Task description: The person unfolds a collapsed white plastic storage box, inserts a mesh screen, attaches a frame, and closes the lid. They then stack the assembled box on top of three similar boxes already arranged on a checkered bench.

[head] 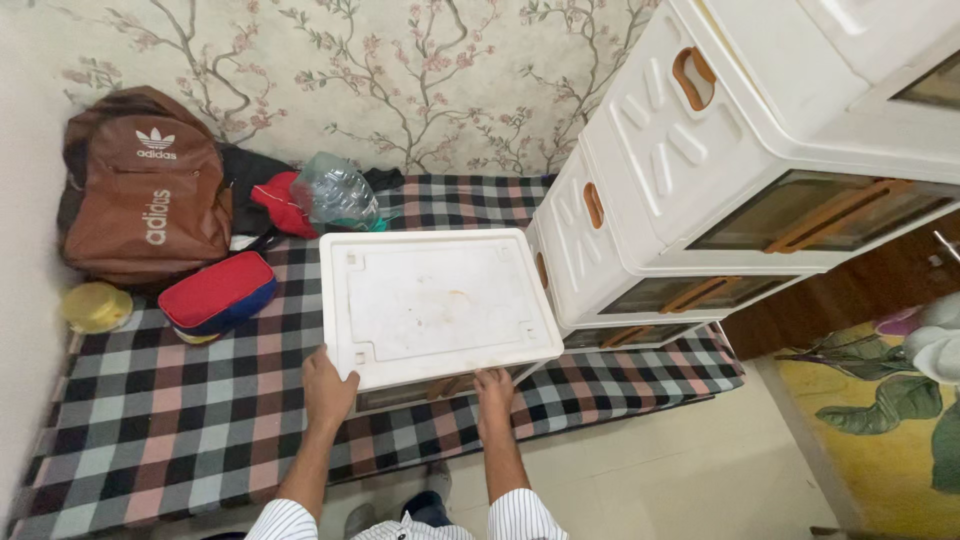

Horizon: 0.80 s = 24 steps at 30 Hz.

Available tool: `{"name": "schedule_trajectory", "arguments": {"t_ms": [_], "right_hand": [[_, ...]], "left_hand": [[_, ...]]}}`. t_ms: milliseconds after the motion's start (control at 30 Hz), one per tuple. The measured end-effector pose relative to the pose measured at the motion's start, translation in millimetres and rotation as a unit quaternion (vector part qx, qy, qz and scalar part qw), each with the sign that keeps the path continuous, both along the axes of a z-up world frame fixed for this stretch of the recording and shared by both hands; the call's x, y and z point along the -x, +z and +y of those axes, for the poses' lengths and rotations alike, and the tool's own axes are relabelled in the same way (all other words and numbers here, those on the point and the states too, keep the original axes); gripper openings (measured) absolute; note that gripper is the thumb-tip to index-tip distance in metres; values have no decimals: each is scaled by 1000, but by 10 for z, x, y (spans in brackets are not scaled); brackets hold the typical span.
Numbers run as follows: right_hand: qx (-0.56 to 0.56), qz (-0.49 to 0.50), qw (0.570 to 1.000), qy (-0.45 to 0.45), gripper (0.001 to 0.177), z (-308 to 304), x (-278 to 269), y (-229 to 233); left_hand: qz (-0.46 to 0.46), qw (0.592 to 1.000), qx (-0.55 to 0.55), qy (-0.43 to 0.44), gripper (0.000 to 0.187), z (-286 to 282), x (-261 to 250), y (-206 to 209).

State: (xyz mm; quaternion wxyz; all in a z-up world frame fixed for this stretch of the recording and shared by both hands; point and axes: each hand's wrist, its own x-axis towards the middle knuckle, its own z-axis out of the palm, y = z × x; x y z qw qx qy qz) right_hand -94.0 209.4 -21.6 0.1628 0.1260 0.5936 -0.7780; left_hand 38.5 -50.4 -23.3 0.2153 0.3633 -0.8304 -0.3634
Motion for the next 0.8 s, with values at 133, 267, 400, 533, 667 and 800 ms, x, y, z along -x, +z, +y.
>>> {"name": "schedule_trajectory", "arguments": {"t_ms": [133, 267, 400, 533, 667, 800], "right_hand": [[105, -20, 994, -17, 43, 21, 69, -115], [158, -23, 987, -7, 31, 30, 45, -200], [172, -61, 983, -31, 35, 41, 31, -201], [153, -69, 985, -36, 38, 37, 62, -180], [171, -52, 983, -31, 41, 84, 85, -197], [186, -67, 979, -45, 41, 84, 147, -198]], "left_hand": [[-12, 1000, -1, -3, 72, -95, 11, -96], [-34, 999, -14, 12, 49, -139, 22, -59], [-27, 999, -32, 14, 46, -193, -6, 22], [11, 995, -100, 11, 49, -315, 4, 140], [-1, 993, -113, 34, 45, -285, 31, 267], [55, 987, -143, 59, 48, -217, 38, 411]]}}
